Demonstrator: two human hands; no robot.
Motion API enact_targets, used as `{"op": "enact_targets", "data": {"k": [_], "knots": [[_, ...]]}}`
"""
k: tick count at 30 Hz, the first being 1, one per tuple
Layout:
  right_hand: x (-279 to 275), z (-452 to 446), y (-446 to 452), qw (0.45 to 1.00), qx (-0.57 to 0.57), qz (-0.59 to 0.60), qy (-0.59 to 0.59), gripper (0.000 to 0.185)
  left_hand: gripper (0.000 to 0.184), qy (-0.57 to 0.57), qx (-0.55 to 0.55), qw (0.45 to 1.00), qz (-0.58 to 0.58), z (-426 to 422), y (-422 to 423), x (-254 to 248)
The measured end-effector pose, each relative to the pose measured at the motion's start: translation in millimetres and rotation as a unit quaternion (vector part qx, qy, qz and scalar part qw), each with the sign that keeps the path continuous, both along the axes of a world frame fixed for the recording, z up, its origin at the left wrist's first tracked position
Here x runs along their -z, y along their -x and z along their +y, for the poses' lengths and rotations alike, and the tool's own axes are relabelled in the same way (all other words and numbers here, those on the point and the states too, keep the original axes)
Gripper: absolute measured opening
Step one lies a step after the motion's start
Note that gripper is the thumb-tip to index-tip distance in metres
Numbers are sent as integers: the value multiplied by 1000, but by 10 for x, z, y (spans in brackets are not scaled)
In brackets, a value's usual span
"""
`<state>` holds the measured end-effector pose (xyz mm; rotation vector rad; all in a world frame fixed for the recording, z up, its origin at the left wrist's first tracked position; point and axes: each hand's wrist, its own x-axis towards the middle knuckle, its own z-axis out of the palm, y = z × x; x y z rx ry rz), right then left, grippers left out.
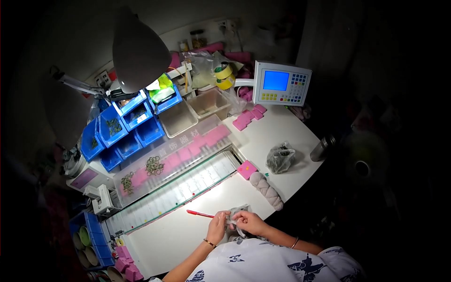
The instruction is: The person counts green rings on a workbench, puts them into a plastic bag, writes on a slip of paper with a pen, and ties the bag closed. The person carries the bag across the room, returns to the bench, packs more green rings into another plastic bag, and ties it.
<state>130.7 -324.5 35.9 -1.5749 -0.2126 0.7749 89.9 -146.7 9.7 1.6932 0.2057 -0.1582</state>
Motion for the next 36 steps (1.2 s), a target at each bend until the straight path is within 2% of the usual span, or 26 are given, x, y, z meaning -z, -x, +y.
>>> {"op": "enact_targets", "data": {"k": [3, 5, 8, 9, 12, 15, 18, 19, 22, 23, 26, 27, 31, 34, 36], "knots": [[-158, 83, 62, 990, -31, -125, 63, 19, 39, -151, 9, 983, -104, -88, -24, -261], [-137, 143, 65, 963, -39, -246, 104, 15, 40, -171, 40, 983, -59, -109, -60, -529], [-63, 171, -1, 936, -12, -322, 140, 10, 40, -219, 81, 971, -58, -101, -120, -604], [-87, 167, -25, 941, -14, -312, 132, 10, 40, -238, 95, 964, -69, -92, -135, -601], [-222, 127, -101, 944, -20, -305, 124, 11, 44, -191, 105, 975, -35, -27, -166, -589], [-213, 92, -147, 919, -24, -354, 174, 11, 41, 48, 54, 997, 10, 15, -115, -329], [-151, 35, -187, 960, -27, -242, 136, 13, 40, 112, 46, 990, 70, 53, -59, -334], [-91, -1, -210, 978, -41, -167, 120, 16, 31, 117, 56, 991, 30, 71, -65, -414], [-61, -87, -247, 988, -80, -79, 104, 15, 22, 31, 91, 995, -33, 112, -36, -421], [-115, -126, -239, 987, -96, -61, 112, 15, 19, -46, 94, 992, -70, 104, -22, -473], [-90, -159, -221, 973, -155, -108, 134, 15, 29, -222, 127, 925, -281, 23, -32, -537], [-103, -146, -196, 969, -147, -151, 128, 22, 31, -237, 131, 917, -294, -6, -33, -569], [-309, -68, -238, 920, -191, -271, 207, 25, 22, -311, 129, 884, -325, -32, -24, -451], [-406, -45, -249, 908, -180, -302, 229, 26, 14, -315, 121, 892, -300, -30, 16, -415], [-412, -49, -246, 909, -170, -311, 220, 25, 10, -277, 106, 927, -228, -69, 25, -351]]}}
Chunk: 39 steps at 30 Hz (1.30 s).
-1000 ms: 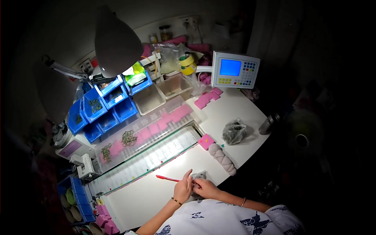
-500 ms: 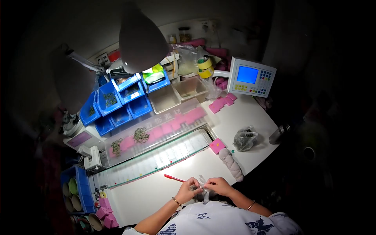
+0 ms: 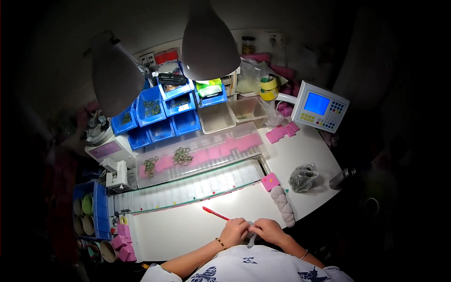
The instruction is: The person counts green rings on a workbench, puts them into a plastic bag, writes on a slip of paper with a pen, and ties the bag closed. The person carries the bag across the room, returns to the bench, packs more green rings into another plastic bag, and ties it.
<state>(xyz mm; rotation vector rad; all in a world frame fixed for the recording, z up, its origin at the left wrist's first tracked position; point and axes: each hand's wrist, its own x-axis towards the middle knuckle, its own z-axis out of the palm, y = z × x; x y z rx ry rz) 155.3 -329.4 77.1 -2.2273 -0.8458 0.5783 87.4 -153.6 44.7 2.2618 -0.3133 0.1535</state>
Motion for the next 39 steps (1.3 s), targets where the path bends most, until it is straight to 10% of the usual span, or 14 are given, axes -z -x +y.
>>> {"op": "enact_targets", "data": {"k": [6, 10, 24, 34, 39], "knots": [[104, 14, 53, 994, 28, 46, -91, 19, 4, 136, 52, 983, 116, 97, -31, 256], [236, 17, 65, 943, 111, 284, -131, 14, 8, 292, 12, 899, 326, 129, -12, 76], [444, 41, 160, 795, 233, 504, -243, 11, 11, 356, -42, 901, 245, 136, -65, -67], [444, 210, 173, 920, 207, 257, -209, 13, 13, 33, -173, 982, -73, 210, -102, -20], [350, 132, 114, 966, 196, 118, -120, 17, 13, 14, -240, 970, -35, 299, 8, 104]]}}
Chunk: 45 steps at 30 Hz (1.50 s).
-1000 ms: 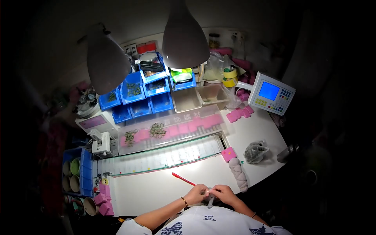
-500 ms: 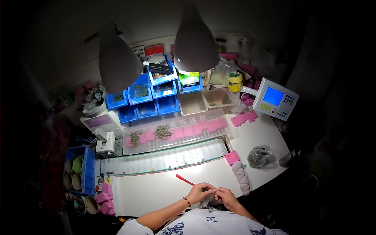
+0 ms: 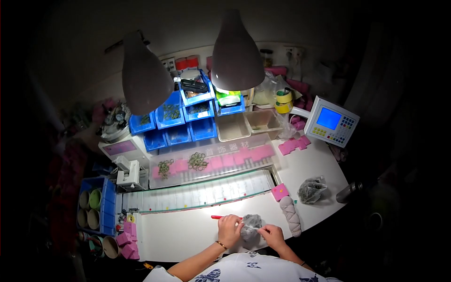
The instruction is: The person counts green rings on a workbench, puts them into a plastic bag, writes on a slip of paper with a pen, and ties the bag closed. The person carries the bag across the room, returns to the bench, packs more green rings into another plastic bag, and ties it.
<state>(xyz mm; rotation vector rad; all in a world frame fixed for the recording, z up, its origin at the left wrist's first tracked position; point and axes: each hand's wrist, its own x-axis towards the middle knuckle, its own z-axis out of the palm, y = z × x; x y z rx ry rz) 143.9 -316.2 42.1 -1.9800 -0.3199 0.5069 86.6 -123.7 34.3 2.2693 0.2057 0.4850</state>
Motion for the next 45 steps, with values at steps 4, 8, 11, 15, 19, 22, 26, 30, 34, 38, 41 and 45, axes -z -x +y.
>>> {"op": "enact_targets", "data": {"k": [4, 8, 11, 15, 19, 22, 26, 30, 34, 38, 41, 45], "knots": [[196, -75, 69, 999, -20, 26, 26, 18, 14, 17, -25, 997, 76, 15, 148, 212], [83, -41, 114, 998, -32, 32, 32, 17, 13, 3, -41, 994, 103, 41, 136, 162], [8, 7, 61, 998, -55, -12, 18, 16, 16, 153, 31, 985, 71, 77, 10, 16], [123, 118, -9, 994, -69, -51, -66, 13, 20, 347, 102, 923, 131, -51, -89, 95], [155, 158, 36, 987, -67, -16, -146, 10, 16, 311, 115, 924, 192, -27, -153, 116], [174, 112, 44, 973, -46, 153, -166, 11, 14, 340, 121, 910, 203, 27, -149, 84], [169, 121, 32, 984, -71, 66, -150, 12, 13, 364, 156, 889, 229, 42, -132, 214], [121, 162, 18, 981, -77, 25, -178, 12, 17, 417, 217, 857, 210, 81, -105, 208], [142, 178, -15, 980, -94, 47, -171, 11, 19, 366, 220, 876, 224, 83, -62, 168], [239, 166, -27, 974, -82, 85, -195, 8, 17, 318, 197, 901, 219, 47, -56, 159], [264, 164, -7, 952, -38, 186, -241, 11, 17, 264, 191, 917, 229, 60, -63, 189], [126, 174, 0, 940, -24, 216, -264, 14, 16, 411, 194, 860, 230, 83, -60, 355]]}}
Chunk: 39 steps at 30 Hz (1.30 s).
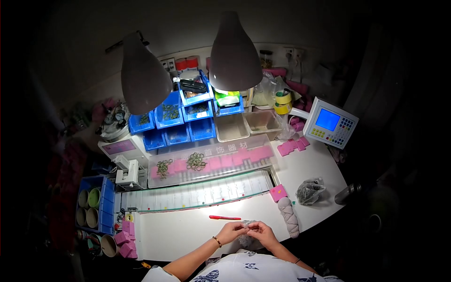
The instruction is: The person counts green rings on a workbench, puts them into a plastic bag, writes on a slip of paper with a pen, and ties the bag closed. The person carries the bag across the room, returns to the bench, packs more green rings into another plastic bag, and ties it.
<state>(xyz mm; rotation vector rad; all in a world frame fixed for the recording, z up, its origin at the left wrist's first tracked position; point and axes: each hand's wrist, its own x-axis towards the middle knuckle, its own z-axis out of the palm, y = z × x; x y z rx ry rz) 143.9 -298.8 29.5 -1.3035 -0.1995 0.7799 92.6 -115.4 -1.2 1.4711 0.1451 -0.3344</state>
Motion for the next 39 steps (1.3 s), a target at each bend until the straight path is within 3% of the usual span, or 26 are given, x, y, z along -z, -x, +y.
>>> {"op": "enact_targets", "data": {"k": [8, 11, 17, 20, 26, 29, 31, 32, 39], "knots": [[183, 38, -51, 988, 6, -113, 105, 9, 17, -60, -22, 998, -10, 5, -4, -114], [248, 49, -27, 983, 25, -133, 128, 9, 20, -52, -53, 997, -20, -53, 17, 79], [317, 69, -24, 977, 26, -156, 141, 13, 24, -194, -8, 981, -20, -29, -32, -191], [314, 78, -60, 972, 18, -164, 169, 12, 25, -175, -30, 983, -40, -26, -52, -21], [283, 64, -121, 972, -5, -152, 179, 12, 17, 63, -120, 989, -51, -84, -29, -15], [360, 37, -176, 983, -29, -106, 144, 13, 13, -38, -100, 991, -87, -81, 25, 85], [366, 35, -206, 983, -44, -98, 150, 14, 11, -165, -90, 966, -176, -110, 22, -69], [365, 40, -211, 979, -44, -113, 166, 15, 11, -227, -84, 945, -220, -123, 17, -154], [107, 128, -193, 905, -43, -271, 324, 18, 14, -360, -56, 871, -331, -118, -26, -360]]}}
